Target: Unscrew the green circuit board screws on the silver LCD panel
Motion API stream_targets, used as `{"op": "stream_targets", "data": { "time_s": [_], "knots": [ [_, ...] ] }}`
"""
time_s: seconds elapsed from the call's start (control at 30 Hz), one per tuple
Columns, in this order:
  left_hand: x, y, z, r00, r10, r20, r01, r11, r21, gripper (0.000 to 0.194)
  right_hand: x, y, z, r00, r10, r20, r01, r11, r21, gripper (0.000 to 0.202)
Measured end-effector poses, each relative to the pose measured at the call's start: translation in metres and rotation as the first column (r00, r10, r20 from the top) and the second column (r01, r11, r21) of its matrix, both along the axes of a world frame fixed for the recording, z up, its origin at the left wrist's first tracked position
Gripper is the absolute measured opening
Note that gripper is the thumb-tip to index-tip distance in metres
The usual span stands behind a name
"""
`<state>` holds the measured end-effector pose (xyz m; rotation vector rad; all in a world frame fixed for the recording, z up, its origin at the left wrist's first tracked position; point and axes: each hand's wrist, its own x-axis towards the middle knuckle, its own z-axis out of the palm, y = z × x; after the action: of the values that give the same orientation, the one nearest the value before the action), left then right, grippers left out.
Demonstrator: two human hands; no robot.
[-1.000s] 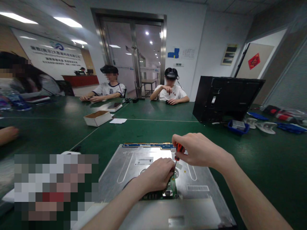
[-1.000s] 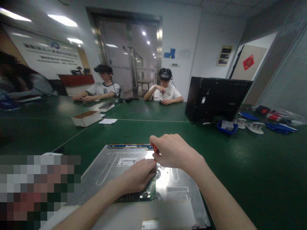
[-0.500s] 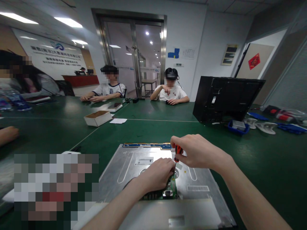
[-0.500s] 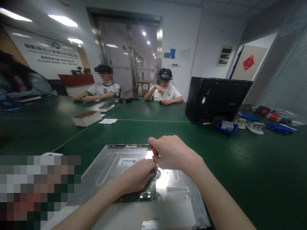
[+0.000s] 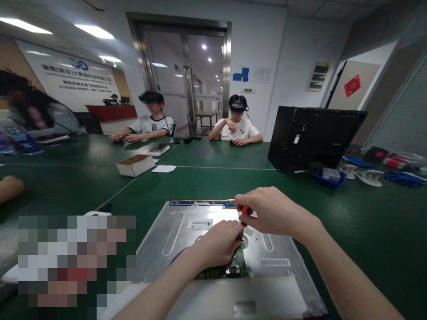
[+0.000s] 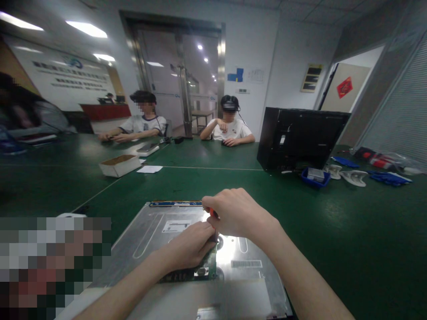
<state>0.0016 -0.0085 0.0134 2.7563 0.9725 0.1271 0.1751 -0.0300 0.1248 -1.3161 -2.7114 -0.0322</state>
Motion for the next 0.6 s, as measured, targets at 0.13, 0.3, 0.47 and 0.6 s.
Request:
{"op": "stream_targets", "data": {
  "time_s": [0.13, 0.3, 0.47, 0.6],
  "knots": [
    [0.0020, 0.0007, -0.0026, 1.000, 0.019, -0.018, -0.020, 1.000, -0.006, 0.003, 0.0011, -0.0020, 0.0005, 0.999, 0.039, -0.016, -0.039, 0.999, 0.000, 0.009],
    [0.0036, 0.0012, -0.0073, 0.999, 0.028, -0.016, -0.028, 0.999, 0.032, 0.007, 0.0019, -0.0025, 0.0005, 0.999, 0.047, -0.026, -0.047, 0.999, 0.003, 0.011],
    [0.0031, 0.0012, -0.0073, 1.000, 0.024, -0.009, -0.023, 1.000, 0.009, 0.007, 0.0025, -0.0035, 0.0021, 0.998, 0.052, -0.026, -0.052, 0.999, -0.010, 0.013],
    [0.0029, 0.0010, -0.0063, 1.000, 0.012, 0.010, -0.012, 1.000, 0.006, 0.007, 0.0022, -0.0038, 0.0028, 0.999, 0.042, -0.010, -0.042, 0.999, -0.022, 0.014]
  ]
}}
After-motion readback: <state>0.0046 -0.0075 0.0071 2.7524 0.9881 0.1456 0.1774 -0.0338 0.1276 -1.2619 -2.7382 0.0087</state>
